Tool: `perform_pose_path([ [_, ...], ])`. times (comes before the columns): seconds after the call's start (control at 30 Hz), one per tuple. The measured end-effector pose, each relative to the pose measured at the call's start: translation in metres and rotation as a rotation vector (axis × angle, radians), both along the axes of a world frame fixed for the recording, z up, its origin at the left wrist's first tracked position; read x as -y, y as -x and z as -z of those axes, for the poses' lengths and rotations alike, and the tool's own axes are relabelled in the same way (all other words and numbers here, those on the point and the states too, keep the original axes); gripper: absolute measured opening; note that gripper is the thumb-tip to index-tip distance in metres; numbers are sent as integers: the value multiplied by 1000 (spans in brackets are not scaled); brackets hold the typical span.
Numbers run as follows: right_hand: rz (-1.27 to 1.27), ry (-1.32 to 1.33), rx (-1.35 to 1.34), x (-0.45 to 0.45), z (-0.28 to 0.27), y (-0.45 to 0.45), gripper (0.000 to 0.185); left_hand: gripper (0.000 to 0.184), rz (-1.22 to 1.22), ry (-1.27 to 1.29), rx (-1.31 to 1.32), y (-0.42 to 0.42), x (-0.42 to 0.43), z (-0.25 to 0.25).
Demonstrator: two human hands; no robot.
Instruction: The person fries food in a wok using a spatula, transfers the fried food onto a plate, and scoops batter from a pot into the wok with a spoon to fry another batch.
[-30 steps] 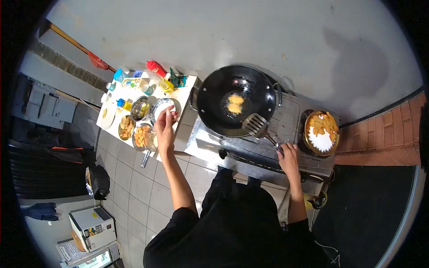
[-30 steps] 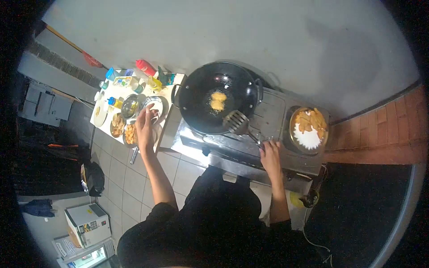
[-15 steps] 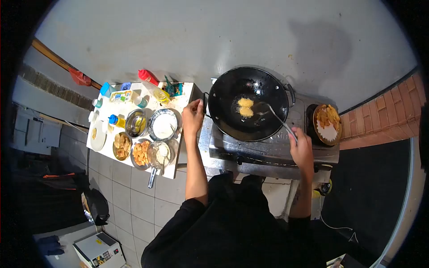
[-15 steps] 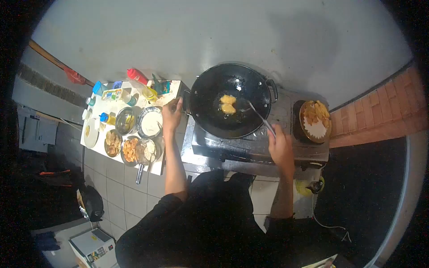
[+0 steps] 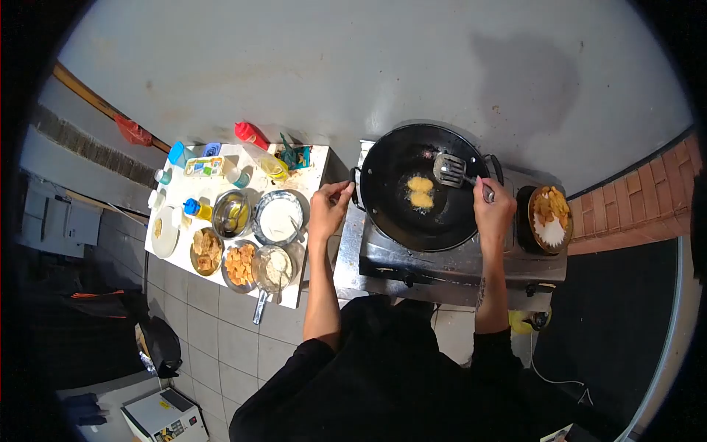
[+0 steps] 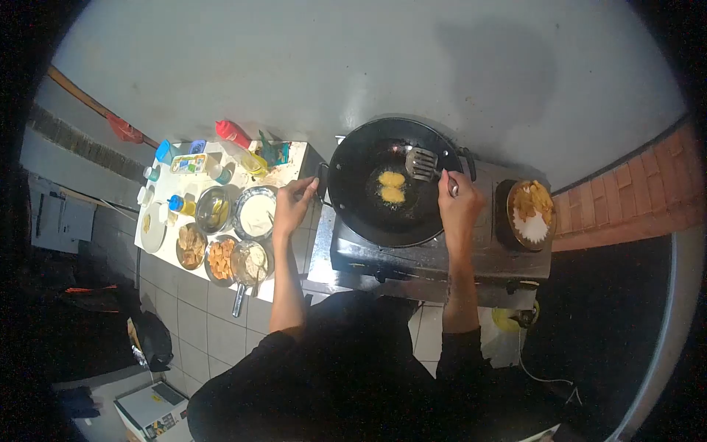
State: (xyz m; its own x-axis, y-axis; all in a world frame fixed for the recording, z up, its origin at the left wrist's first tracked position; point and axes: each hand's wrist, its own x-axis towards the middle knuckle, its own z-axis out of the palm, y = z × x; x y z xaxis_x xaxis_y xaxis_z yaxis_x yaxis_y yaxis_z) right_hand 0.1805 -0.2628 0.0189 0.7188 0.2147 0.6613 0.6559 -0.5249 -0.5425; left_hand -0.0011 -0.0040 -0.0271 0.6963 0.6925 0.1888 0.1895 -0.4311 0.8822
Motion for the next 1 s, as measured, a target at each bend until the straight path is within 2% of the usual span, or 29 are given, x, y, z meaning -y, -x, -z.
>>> perform_pose_path([
  [0.17,67,-74,-179,-16,15,4,17,27,72,79,-49,-1,-8,-10],
  [0.37,0,-97,-296,-25,-8,27,16,29,115,120,-59,-3,-14,-11],
  [0.47,-44,-135,-222,-29,-14,39,15,29,130,103,-79,-5,-15,-16],
  [0.6,-95,-115,-255,-25,-36,60,11,29,128,123,-98,-5,-15,-18],
  [1.0,-141,-156,-146,-16,-36,74,10,31,131,133,-117,-6,-12,-22],
])
